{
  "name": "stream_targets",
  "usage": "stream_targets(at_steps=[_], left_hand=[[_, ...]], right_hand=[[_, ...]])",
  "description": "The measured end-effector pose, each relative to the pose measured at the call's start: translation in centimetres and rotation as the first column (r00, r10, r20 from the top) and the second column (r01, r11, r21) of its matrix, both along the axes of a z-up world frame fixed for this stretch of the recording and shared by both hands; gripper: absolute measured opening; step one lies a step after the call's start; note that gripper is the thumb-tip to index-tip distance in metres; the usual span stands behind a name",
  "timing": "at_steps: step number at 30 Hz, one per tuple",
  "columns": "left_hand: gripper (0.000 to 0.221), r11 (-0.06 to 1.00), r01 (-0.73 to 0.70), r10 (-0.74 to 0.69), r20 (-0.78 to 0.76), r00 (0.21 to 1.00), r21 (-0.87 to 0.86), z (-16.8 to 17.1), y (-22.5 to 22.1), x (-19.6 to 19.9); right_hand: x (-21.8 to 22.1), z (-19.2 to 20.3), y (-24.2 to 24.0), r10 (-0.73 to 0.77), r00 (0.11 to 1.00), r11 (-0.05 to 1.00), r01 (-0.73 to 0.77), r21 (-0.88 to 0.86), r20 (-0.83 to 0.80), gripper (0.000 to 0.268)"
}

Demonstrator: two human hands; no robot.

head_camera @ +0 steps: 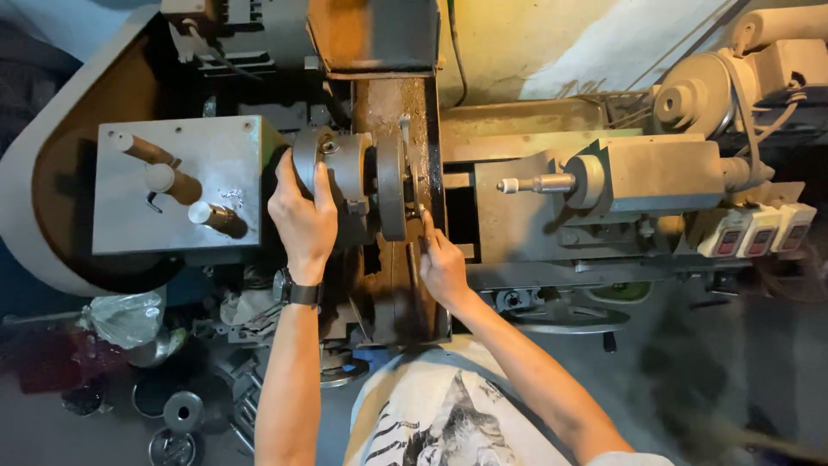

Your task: Cleaning, inspecting, and organizing various small motorcycle engine components, including using a lathe for part maintenance.

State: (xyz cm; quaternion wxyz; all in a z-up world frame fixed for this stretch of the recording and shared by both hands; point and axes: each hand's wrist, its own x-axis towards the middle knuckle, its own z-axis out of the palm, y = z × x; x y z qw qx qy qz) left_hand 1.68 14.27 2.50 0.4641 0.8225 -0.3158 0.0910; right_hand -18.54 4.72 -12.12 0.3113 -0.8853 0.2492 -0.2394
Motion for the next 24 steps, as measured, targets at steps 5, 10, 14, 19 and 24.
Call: stream_targets(at_steps=[5,10,14,19,24], left_hand=[[0.042,1.0,-0.01,0.011,0.063,0.998,-0.013,-1.0,0.8,-0.6],[0.048,0.98,0.028,-0.007,0.107,0.994,-0.197,-3.3,2.4,-3.0],[0.049,0.967,0.057,0.004,0.236,0.972,-0.249,-3.7,2.6,-4.0],[0.05,0.947,0.322,-0.305,0.327,0.895,0.001,1.6,-2.0,-2.9],[0.044,0.875,0.421,-0.466,0.183,0.865,0.238,1.0,-5.6,-1.8]], right_hand=[[0.3,-0.9,-0.2,-0.021,0.999,1.0,0.021,-0.019,0.032,0.088],[-1.4,-1.1,-1.2,-0.257,0.966,0.944,0.25,0.215,0.007,0.067],[-3.0,4.3,-2.3,-0.172,0.982,0.899,0.191,0.395,-0.084,0.056],[-1.4,10.8,-2.9,-0.011,0.994,0.879,0.06,0.473,-0.106,0.052],[0.6,11.4,-3.1,0.123,0.968,0.905,-0.019,0.425,-0.218,0.045]])
